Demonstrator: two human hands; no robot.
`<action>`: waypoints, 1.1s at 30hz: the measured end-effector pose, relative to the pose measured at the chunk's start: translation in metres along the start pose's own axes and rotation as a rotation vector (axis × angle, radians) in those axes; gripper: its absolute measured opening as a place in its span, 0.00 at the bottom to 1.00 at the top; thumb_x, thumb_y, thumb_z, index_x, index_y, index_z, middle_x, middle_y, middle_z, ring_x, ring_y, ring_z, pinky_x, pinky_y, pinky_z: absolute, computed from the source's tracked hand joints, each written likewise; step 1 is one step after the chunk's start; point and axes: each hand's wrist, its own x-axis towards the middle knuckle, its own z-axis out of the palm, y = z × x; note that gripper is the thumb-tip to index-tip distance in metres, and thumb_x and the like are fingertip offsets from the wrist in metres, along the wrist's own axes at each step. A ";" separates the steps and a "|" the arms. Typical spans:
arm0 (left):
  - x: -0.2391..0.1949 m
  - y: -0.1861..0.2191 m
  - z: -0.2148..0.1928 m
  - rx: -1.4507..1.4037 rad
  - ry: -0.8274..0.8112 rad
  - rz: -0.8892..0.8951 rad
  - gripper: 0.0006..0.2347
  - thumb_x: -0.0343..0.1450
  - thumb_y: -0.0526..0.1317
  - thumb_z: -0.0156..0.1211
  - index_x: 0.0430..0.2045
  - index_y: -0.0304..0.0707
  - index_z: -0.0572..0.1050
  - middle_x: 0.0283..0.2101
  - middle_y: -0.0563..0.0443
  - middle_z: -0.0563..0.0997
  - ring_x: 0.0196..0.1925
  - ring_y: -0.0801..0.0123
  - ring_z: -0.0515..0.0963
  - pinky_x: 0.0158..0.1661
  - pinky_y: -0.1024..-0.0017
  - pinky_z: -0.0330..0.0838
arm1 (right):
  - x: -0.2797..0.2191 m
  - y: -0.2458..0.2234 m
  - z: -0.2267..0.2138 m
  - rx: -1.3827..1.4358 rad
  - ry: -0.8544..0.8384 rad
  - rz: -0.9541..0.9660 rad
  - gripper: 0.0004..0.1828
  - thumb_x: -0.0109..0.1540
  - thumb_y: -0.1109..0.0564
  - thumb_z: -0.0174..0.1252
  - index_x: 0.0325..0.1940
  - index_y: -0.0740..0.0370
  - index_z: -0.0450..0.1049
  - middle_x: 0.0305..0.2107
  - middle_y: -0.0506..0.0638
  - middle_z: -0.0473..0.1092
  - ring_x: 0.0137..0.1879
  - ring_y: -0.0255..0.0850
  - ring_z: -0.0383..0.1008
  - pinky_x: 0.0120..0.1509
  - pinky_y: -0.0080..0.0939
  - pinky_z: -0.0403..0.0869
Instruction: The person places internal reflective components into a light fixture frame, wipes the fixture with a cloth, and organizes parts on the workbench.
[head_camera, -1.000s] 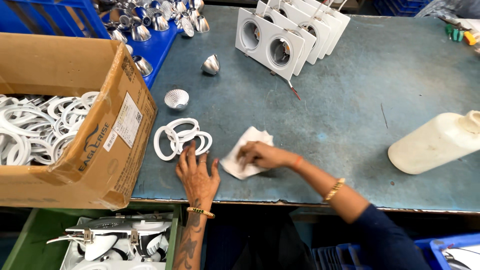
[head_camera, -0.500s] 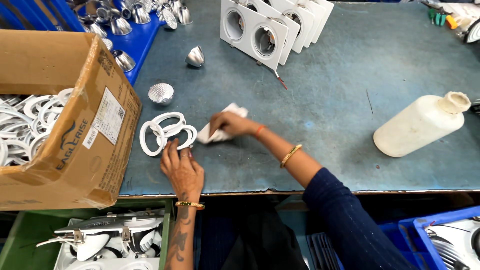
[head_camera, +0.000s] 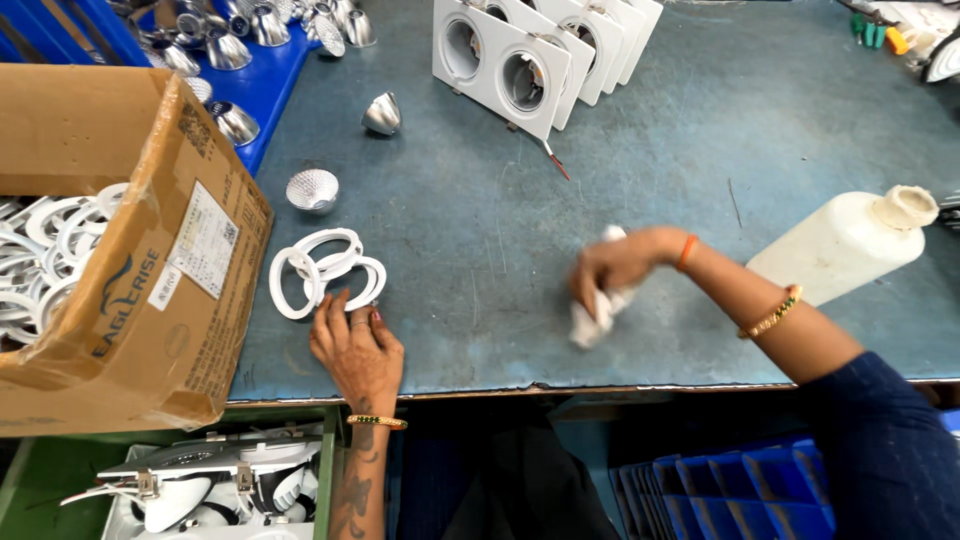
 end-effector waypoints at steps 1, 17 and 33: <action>0.000 -0.001 0.000 0.015 0.003 0.015 0.07 0.69 0.34 0.61 0.37 0.34 0.80 0.62 0.43 0.73 0.71 0.50 0.65 0.66 0.47 0.56 | -0.002 -0.005 -0.014 0.048 0.157 -0.071 0.15 0.52 0.69 0.59 0.38 0.60 0.85 0.41 0.53 0.78 0.50 0.46 0.76 0.55 0.43 0.73; -0.007 -0.021 0.004 -0.051 -0.052 -0.031 0.05 0.69 0.34 0.63 0.36 0.34 0.81 0.59 0.48 0.77 0.71 0.49 0.67 0.66 0.49 0.59 | 0.031 0.083 0.036 -0.134 0.322 -0.130 0.20 0.51 0.70 0.51 0.38 0.58 0.84 0.43 0.50 0.79 0.53 0.44 0.76 0.63 0.44 0.69; -0.014 -0.036 0.009 0.011 -0.047 0.029 0.04 0.72 0.37 0.65 0.30 0.36 0.80 0.61 0.49 0.76 0.72 0.52 0.66 0.69 0.49 0.58 | 0.011 -0.002 0.071 -0.251 0.483 0.018 0.18 0.52 0.65 0.57 0.39 0.48 0.86 0.40 0.49 0.78 0.47 0.43 0.76 0.54 0.46 0.70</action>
